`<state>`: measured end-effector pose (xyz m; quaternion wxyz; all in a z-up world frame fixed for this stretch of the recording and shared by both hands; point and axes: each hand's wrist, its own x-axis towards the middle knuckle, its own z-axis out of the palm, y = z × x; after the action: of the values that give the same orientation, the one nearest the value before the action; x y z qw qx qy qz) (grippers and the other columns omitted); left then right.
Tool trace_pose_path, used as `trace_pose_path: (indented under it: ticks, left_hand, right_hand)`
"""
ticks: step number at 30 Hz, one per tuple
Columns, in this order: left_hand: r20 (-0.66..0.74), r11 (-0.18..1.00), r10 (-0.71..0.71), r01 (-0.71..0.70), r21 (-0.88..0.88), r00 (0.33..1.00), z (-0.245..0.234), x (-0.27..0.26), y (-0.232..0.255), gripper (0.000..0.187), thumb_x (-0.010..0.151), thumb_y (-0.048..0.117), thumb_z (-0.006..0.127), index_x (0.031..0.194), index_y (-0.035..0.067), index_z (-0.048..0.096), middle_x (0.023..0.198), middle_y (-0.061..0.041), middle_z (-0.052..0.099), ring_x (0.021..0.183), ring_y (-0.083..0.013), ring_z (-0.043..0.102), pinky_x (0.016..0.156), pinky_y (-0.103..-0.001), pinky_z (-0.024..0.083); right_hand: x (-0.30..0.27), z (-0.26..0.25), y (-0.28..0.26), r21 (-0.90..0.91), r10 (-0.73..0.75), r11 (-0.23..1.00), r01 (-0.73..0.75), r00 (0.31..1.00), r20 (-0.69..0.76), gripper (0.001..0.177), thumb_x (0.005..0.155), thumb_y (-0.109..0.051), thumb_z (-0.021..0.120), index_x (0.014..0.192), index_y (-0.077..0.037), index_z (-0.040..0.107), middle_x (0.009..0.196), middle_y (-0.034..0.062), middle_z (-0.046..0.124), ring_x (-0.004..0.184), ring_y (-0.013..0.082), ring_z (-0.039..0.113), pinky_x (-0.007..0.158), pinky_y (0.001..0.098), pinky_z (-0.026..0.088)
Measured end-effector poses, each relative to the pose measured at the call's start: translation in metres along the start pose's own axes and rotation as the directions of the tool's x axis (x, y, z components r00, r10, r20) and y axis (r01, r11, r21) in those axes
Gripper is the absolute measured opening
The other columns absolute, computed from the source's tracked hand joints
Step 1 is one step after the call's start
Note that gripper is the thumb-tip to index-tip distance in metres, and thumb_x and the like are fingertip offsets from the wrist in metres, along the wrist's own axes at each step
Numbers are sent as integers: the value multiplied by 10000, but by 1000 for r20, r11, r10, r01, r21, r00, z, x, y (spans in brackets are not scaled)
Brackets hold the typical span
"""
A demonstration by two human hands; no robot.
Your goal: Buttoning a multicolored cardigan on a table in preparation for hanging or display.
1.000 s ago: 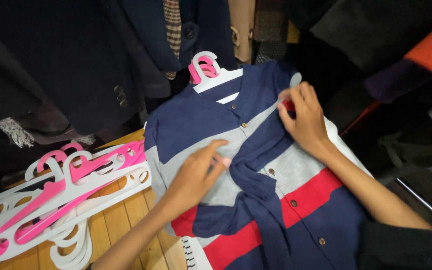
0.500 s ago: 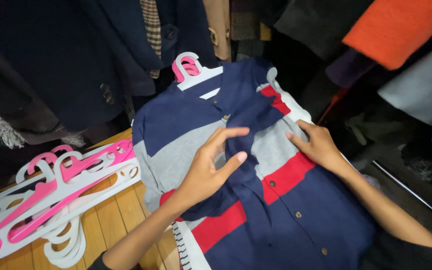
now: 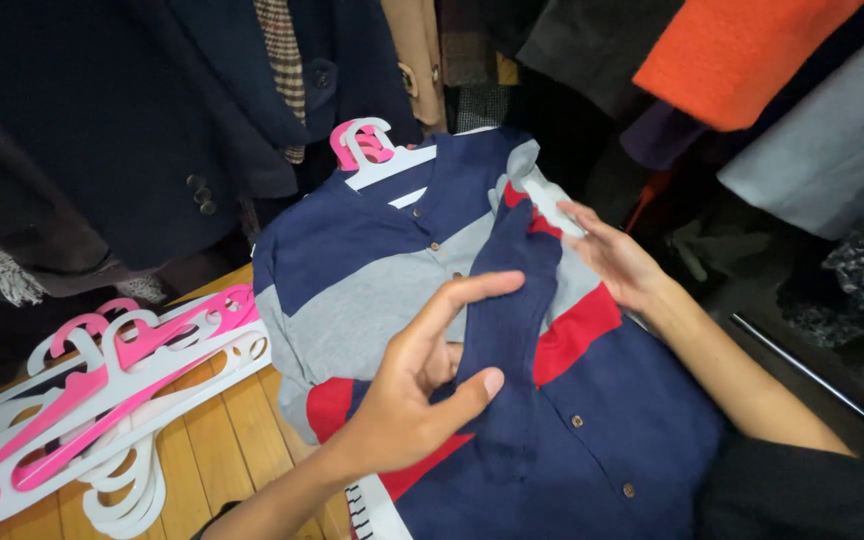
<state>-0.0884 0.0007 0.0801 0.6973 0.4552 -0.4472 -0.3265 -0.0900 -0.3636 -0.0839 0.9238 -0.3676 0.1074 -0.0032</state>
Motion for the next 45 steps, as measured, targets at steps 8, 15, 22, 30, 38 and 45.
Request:
trace_pose_path:
  ticks: [8,15,22,30,38,45]
  left_hand:
    - [-266,993,-46,74,97,963,-14,-25,-10,301,975,230,615,1200,32,595,713,-136,708,620,-155,683,576,-239,560]
    - [-71,891,-453,449,-66,889,-2,-35,-38,323,995,121,591,1303,126,494,1150,-132,645,737,-231,765,588,-284,643]
    - [152,899,-396,416,-137,906,7,-36,-19,700,1005,-24,465,1616,134,163,969,-195,717,839,-215,707,834,-316,613]
    - [193,767,-640,603,220,743,17,-49,-47,835,914,292,622,1620,330,177,1469,-244,379,548,28,333,498,-132,323]
    - [287,835,-522,414,362,803,31,-59,-72,634,961,218,652,1532,189,379,689,-16,560,618,-53,545,680,-212,449]
    - [263,827,-496,357,434,828,47,-48,-22,616,852,291,667,1447,274,507,917,-64,519,951,-167,544,976,-274,378]
  right_hand:
    - [15,19,-31,-962,-657,73,262,739,151,590,895,-112,436,1484,-85,411,1597,125,422,1476,251,374,1181,329,268]
    - [15,-17,-8,-989,-598,-139,57,791,129,507,787,-99,631,1286,-78,545,1063,108,664,792,166,700,752,306,538]
    - [23,-46,-22,-927,-499,272,259,861,94,89,1063,-247,560,984,-206,556,957,-123,510,856,0,452,745,209,380]
    - [0,-77,-40,-971,-651,-221,93,727,218,303,948,-63,505,1225,-98,620,992,61,698,861,166,671,761,346,487]
    - [-105,-51,-5,-948,-370,316,-29,917,-151,449,995,-316,602,1380,-101,518,735,16,588,718,82,515,681,221,406]
    - [-167,-58,2,-923,-177,378,73,984,6,69,1000,-178,648,997,-115,676,889,-56,593,850,38,522,768,213,419]
